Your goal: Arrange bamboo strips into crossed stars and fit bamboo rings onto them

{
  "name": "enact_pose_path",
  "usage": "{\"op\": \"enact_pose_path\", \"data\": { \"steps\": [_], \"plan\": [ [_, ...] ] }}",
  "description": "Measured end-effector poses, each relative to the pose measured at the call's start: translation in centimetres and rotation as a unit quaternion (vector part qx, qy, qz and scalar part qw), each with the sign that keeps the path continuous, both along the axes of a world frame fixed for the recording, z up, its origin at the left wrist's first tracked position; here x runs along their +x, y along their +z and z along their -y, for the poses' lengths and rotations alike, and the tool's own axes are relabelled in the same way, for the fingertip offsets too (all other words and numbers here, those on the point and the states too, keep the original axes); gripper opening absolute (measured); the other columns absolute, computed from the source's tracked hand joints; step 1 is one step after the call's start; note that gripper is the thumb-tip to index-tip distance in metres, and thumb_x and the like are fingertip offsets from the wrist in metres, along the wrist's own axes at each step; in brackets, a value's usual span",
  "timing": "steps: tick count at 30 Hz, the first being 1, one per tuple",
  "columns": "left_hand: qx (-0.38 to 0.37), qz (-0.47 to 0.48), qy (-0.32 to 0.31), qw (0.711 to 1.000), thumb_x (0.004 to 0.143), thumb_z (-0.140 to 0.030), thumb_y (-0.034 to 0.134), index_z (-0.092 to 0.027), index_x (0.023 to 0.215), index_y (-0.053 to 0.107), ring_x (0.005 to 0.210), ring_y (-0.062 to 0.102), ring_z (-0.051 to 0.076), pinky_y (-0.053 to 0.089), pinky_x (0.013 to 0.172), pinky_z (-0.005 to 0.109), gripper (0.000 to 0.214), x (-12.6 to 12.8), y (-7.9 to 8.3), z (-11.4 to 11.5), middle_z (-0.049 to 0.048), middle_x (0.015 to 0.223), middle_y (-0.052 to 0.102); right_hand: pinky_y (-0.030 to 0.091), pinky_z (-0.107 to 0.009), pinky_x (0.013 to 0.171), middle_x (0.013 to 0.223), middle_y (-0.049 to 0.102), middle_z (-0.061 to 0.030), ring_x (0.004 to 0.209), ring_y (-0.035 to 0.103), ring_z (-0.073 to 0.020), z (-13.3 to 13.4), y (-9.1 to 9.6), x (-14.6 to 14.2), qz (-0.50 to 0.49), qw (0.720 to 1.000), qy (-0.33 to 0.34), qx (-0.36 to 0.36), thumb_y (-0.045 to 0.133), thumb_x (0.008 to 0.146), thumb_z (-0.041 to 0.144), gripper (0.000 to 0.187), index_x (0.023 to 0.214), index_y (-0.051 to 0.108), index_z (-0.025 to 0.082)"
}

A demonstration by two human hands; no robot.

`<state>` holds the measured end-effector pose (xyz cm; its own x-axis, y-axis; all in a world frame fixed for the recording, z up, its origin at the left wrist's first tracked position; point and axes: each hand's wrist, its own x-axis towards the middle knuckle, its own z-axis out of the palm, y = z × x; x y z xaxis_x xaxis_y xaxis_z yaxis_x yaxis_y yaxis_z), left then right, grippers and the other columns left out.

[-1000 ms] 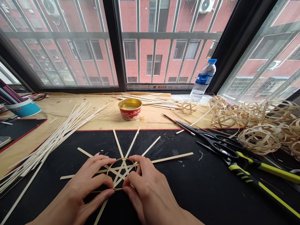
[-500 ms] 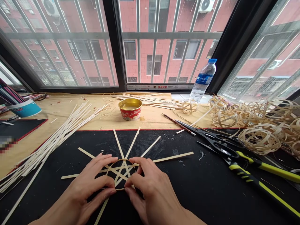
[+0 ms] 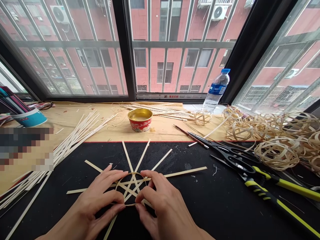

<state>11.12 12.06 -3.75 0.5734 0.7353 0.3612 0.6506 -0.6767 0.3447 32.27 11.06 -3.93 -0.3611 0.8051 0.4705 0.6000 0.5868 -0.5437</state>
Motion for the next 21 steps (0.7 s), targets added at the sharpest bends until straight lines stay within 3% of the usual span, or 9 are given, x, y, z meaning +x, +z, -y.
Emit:
{"op": "enact_pose_path", "data": {
  "steps": [6, 17, 21],
  "plan": [
    [-0.009, 0.006, 0.001, 1.000, 0.086, -0.012, 0.047, -0.022, 0.078, 0.059, 0.123, 0.049, 0.022, 0.032, 0.111, 0.054, 0.018, 0.02, 0.02, 0.11, 0.0063, 0.125, 0.058, 0.055, -0.029, 0.060, 0.110, 0.061, -0.0125, 0.070, 0.063, -0.0141, 0.13, 0.14, -0.04, 0.015, 1.000, 0.007, -0.023, 0.054, 0.079, 0.010, 0.016, 0.074, 0.065, 0.021],
    [-0.036, 0.006, 0.007, 0.999, 0.084, -0.013, 0.048, -0.024, 0.078, 0.060, 0.124, 0.048, 0.023, 0.032, 0.109, 0.056, 0.017, 0.05, -0.18, 0.23, 0.0044, 0.126, 0.059, 0.056, -0.029, 0.061, 0.110, 0.059, -0.0090, 0.070, 0.062, -0.0136, -0.17, 0.19, 0.09, 0.004, 0.999, 0.012, -0.037, 0.057, 0.078, 0.011, 0.016, 0.074, 0.066, 0.023],
    [-0.036, -0.010, -0.001, 0.999, 0.086, -0.014, 0.049, -0.024, 0.078, 0.061, 0.126, 0.047, 0.024, 0.032, 0.110, 0.057, 0.017, -0.19, -0.25, 0.07, 0.0041, 0.130, 0.057, 0.056, -0.028, 0.073, 0.112, 0.060, -0.0088, 0.088, 0.064, -0.0164, -0.52, 0.73, 0.70, -0.049, 0.998, -0.046, 0.015, 0.056, 0.084, 0.013, 0.019, 0.096, 0.065, 0.024]
  ]
}}
